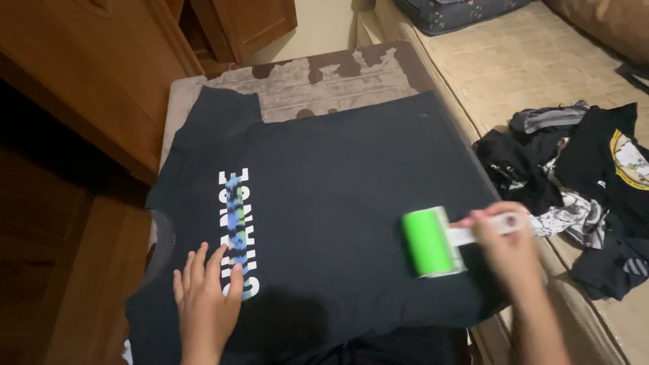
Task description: The person uses a lint roller to remove lint from a black t-shirt laid on a table. They roll the sticky roller over the front and back of the shirt, smooth the fabric with their hands, and flip the shirt to treat both sides.
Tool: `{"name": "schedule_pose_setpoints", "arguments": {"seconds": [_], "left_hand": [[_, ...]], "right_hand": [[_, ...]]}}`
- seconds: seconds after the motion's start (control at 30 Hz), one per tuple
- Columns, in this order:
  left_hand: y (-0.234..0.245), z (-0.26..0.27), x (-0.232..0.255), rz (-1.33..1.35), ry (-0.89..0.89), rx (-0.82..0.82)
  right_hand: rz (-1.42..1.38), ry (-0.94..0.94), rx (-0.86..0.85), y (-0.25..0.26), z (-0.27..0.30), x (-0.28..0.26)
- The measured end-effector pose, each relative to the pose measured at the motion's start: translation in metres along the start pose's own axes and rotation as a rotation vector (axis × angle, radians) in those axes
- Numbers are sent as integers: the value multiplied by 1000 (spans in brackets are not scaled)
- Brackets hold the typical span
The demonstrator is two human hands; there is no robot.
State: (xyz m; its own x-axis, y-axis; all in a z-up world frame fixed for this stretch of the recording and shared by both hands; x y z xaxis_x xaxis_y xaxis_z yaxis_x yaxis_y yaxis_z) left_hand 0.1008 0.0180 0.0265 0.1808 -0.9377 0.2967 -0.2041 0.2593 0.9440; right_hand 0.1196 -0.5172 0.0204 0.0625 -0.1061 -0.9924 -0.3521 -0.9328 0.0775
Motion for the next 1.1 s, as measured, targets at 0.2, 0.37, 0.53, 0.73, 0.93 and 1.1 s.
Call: {"name": "schedule_pose_setpoints", "arguments": {"seconds": [0.2,0.37,0.53,0.73,0.93,1.1], "left_hand": [[11,4,8,49,-35,41],[10,4,8,28,-75,73],[9,6,6,46,-69,76],[4,4,4,11,-65,73],[4,3,3,40,-69,87],[3,2,1,55,-32,64]], "right_hand": [[-163,-37,-240,-150,45,-7],[-261,-119,-453,-223,90,-21],[-221,-121,-373,-199,74,-14],[0,-85,-85,-58,10,8],[1,-41,186,97,-22,25],[-64,16,224,127,-19,30]]}}
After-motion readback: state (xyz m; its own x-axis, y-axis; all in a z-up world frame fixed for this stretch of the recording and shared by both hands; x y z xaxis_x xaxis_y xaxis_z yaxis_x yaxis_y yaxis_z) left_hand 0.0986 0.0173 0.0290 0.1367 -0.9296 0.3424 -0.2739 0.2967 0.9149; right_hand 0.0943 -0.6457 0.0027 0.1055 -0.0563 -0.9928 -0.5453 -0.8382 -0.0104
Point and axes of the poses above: each hand's wrist, its own z-axis away from the middle knuckle, its own y-axis out of the back of the hand, x = y × z, the point moved 10 cm from there along -z, towards the middle knuckle
